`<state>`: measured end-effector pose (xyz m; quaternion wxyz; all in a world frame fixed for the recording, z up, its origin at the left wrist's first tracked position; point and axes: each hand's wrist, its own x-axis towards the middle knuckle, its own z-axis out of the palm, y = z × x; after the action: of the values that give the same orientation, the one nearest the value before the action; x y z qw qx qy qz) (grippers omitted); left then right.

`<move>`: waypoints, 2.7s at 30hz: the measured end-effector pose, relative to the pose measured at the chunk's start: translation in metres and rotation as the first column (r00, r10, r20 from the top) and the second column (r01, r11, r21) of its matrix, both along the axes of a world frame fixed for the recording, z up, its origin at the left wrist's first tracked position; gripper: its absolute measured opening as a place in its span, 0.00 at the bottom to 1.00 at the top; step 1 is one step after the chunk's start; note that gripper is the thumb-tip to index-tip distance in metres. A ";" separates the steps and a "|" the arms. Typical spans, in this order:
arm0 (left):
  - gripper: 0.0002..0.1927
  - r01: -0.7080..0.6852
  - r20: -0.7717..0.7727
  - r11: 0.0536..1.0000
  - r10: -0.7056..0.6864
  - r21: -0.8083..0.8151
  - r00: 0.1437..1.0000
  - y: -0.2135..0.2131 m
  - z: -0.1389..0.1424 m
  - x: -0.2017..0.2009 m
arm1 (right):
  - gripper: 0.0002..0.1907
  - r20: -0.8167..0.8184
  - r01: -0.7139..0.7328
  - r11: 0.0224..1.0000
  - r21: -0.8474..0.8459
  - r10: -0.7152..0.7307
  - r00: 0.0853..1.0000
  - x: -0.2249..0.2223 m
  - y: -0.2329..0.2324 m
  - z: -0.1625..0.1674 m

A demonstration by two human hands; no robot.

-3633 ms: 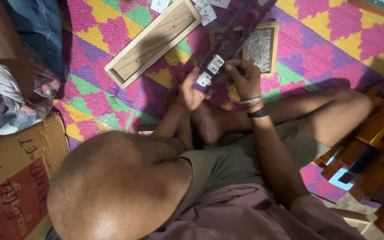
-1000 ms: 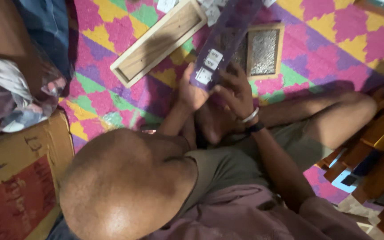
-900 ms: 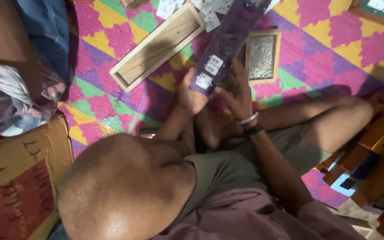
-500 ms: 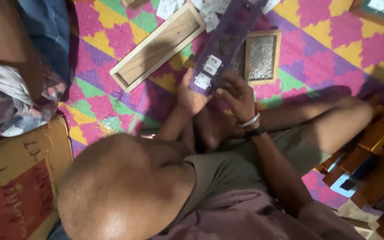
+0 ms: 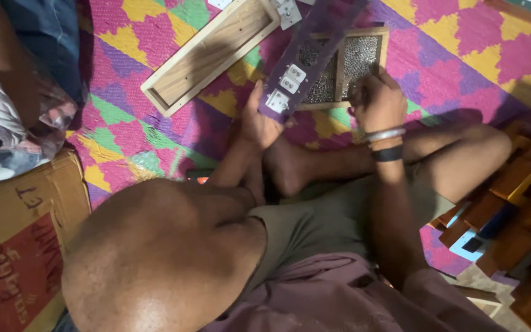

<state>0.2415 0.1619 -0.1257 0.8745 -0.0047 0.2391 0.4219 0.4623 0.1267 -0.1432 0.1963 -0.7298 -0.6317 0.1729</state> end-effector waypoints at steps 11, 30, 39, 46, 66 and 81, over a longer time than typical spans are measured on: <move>0.29 0.028 -0.015 0.999 -0.027 0.027 1.000 0.002 0.005 0.003 | 0.08 0.306 0.099 0.995 0.008 -0.097 0.947 -0.018 0.014 -0.020; 0.28 0.066 -0.030 0.988 -0.062 0.137 0.998 0.004 0.015 0.001 | 0.08 -0.897 0.084 0.947 -0.308 -0.319 0.307 -0.071 -0.002 -0.015; 0.26 0.086 -0.075 0.973 -0.071 0.214 0.995 0.004 0.022 0.002 | 0.08 -0.860 0.099 0.964 -0.247 -0.265 0.437 -0.074 0.001 -0.012; 0.26 0.064 -0.071 0.981 -0.052 0.186 0.996 0.005 0.025 0.003 | 0.04 -0.256 -0.019 0.952 0.305 0.102 0.961 -0.084 -0.007 -0.009; 0.22 0.157 -0.507 0.849 0.143 0.504 0.850 0.003 0.032 0.001 | 0.11 -0.282 -0.054 0.943 0.328 0.153 0.947 -0.085 -0.006 -0.010; 0.20 -0.060 -0.058 0.994 0.065 0.087 0.996 0.004 0.024 0.006 | 0.08 -0.167 -0.081 0.955 0.284 0.133 0.977 -0.091 0.000 -0.004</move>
<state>0.2477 0.1654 -0.1016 0.8526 0.0380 0.2474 0.4588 0.3717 0.1269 -0.1474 0.3438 -0.6408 -0.6674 0.1605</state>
